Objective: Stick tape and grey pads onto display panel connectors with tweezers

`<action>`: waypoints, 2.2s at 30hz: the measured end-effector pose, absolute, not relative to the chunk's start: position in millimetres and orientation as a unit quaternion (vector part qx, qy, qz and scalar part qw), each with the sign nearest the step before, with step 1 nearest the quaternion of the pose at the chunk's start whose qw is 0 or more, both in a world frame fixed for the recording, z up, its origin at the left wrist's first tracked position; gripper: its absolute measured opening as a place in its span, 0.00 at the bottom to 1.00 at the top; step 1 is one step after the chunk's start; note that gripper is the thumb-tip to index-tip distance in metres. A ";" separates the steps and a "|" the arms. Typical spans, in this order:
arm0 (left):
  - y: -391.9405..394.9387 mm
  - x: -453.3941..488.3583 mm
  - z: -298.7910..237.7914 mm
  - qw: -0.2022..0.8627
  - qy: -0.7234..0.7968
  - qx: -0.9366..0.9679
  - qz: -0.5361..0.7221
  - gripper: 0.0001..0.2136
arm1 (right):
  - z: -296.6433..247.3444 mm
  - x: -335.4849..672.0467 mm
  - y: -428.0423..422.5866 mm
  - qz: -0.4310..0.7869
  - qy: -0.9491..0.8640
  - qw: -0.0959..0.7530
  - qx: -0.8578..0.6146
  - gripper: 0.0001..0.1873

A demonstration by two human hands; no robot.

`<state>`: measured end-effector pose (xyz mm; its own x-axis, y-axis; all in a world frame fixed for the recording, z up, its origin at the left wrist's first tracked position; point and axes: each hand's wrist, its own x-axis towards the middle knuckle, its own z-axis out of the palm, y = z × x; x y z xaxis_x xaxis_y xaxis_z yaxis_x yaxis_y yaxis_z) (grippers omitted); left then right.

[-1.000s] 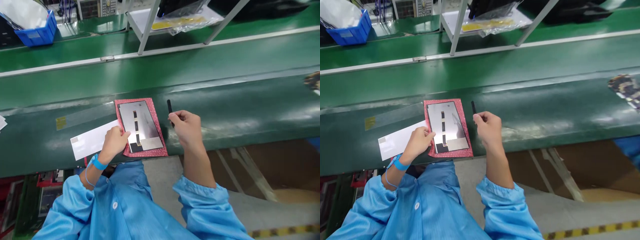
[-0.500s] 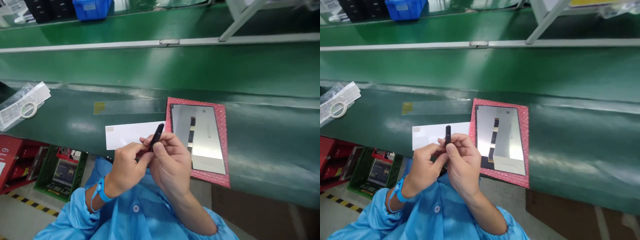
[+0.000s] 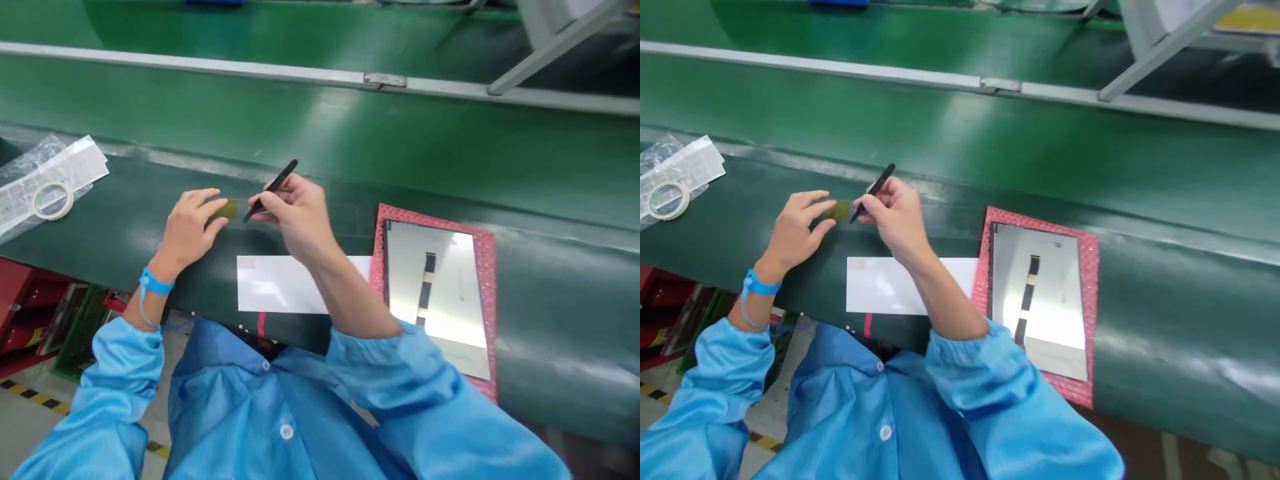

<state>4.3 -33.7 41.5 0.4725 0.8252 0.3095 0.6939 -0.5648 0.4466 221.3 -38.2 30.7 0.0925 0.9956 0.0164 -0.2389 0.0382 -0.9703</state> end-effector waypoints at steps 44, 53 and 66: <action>5.8 -13.9 11.9 0.058 0.404 0.879 0.246 0.16 | 55.9 319.2 -90.2 0.443 -0.382 0.639 -0.499 0.20; -89.1 75.7 54.5 0.128 0.434 0.821 0.347 0.30 | 46.6 446.5 -205.2 0.401 -0.270 0.604 -0.633 0.20; -204.4 229.7 15.2 0.135 0.260 0.920 0.262 0.17 | 37.1 449.2 -237.5 0.446 -0.250 0.540 -0.669 0.11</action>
